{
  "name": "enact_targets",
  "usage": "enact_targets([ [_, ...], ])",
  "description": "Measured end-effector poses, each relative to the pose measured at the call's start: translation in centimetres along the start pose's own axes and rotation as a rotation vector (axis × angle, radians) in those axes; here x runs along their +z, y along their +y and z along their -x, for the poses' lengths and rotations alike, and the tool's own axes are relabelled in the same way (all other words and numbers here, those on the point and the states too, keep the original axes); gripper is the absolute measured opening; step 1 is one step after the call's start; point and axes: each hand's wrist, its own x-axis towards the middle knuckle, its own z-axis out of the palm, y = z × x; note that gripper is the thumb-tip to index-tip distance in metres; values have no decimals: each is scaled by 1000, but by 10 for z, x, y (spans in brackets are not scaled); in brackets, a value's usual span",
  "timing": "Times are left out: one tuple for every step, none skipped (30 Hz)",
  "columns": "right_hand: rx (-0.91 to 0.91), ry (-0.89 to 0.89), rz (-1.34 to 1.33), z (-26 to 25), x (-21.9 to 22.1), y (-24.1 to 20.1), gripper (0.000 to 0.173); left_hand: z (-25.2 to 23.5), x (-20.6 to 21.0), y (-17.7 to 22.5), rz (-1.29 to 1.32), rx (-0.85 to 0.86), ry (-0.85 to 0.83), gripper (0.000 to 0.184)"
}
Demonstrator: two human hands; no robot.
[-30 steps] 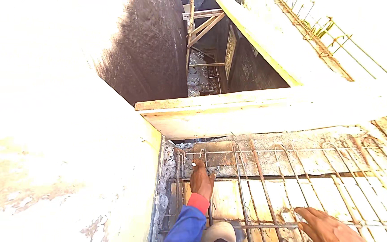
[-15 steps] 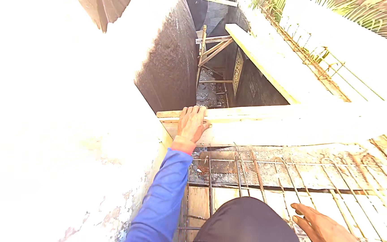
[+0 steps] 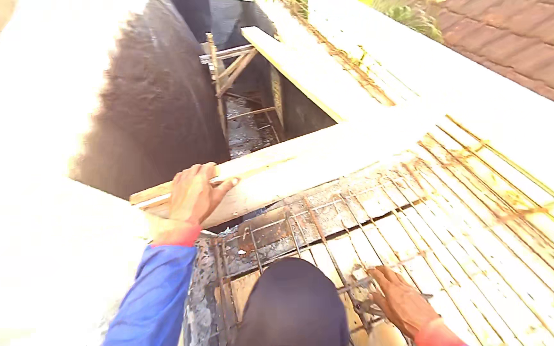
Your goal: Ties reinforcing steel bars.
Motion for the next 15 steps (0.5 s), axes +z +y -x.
enact_targets([
  [23,-5,4,1,12,4,62,-8,-3,3,13,-19,-30,68],
  [35,-4,4,0,24,9,66,-17,-5,6,32,-14,-40,71],
  [43,4,1,1,35,13,67,-26,-6,12,34,23,-46,73],
  [51,17,-1,2,44,16,66,-35,-4,19,24,80,-51,73],
  [60,20,-9,5,49,17,63,-42,1,28,13,132,-66,71],
  [69,18,-17,8,53,18,60,-47,8,39,12,173,-82,67],
  [77,12,-26,11,55,19,58,-46,17,48,20,205,-82,63],
  [72,9,-28,13,57,20,55,-44,23,52,22,229,-71,64],
  [61,16,-31,12,57,21,51,-45,27,52,12,247,-59,65],
  [46,13,-22,11,58,21,49,-46,28,50,11,257,-58,67],
  [31,-2,-8,10,58,22,49,-46,28,48,14,250,-71,69],
  [19,-26,7,7,54,22,48,-47,28,46,18,243,-79,70],
  [12,-62,12,6,47,21,48,-49,29,44,21,243,-81,71],
  [13,-98,0,5,41,20,46,-50,30,41,28,245,-81,74],
  [12,-126,-23,5,38,21,43,-50,32,39,35,247,-86,78],
])
